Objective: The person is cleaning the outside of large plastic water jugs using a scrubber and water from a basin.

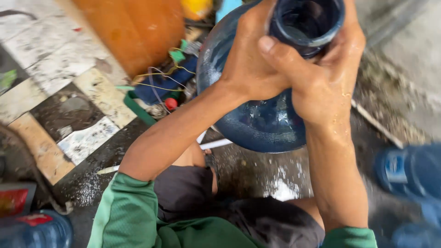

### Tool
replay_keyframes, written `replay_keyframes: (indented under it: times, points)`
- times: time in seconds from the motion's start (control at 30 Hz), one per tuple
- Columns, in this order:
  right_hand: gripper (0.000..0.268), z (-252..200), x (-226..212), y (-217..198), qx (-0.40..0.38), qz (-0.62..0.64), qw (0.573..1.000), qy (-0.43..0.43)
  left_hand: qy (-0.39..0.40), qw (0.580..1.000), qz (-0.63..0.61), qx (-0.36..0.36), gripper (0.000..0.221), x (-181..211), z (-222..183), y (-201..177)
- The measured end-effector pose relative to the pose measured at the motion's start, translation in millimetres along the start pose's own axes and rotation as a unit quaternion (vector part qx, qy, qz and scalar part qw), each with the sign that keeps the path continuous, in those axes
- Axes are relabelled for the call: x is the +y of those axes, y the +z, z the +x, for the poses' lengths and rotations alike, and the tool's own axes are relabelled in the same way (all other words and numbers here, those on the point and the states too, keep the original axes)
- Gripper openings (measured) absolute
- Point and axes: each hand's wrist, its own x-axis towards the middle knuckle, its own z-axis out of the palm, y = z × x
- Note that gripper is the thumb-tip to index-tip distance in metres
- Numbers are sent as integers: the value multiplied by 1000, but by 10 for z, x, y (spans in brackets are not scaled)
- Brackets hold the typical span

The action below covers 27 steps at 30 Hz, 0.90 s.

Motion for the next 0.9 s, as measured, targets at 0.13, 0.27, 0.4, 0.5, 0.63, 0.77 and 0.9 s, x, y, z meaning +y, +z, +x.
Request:
replay_keyframes:
  times: [0.13,0.27,0.4,0.5,0.63,0.77,0.9]
  points:
    - [40,296,-117,468,-70,13,995,-67,25,988,135,69,47,270,35,-550]
    - [45,439,-96,1082,-124,73,983,-115,-7,966,223,128,66,388,-212,-1132]
    - [46,373,-87,1779,-191,172,959,-123,-22,930,327,164,70,669,-632,-1685]
    - [46,194,13,2329,-234,260,933,-86,-58,902,377,202,54,998,-948,-1959]
    - [46,-92,159,2974,-300,303,904,-28,-131,859,417,267,49,1220,-1434,-2265]
    - [46,-500,384,3473,-369,337,866,3,-175,812,460,314,42,1186,-2077,-2507]
    - [48,-600,573,3962,-381,367,848,-37,-150,802,487,311,47,1126,-2356,-2858]
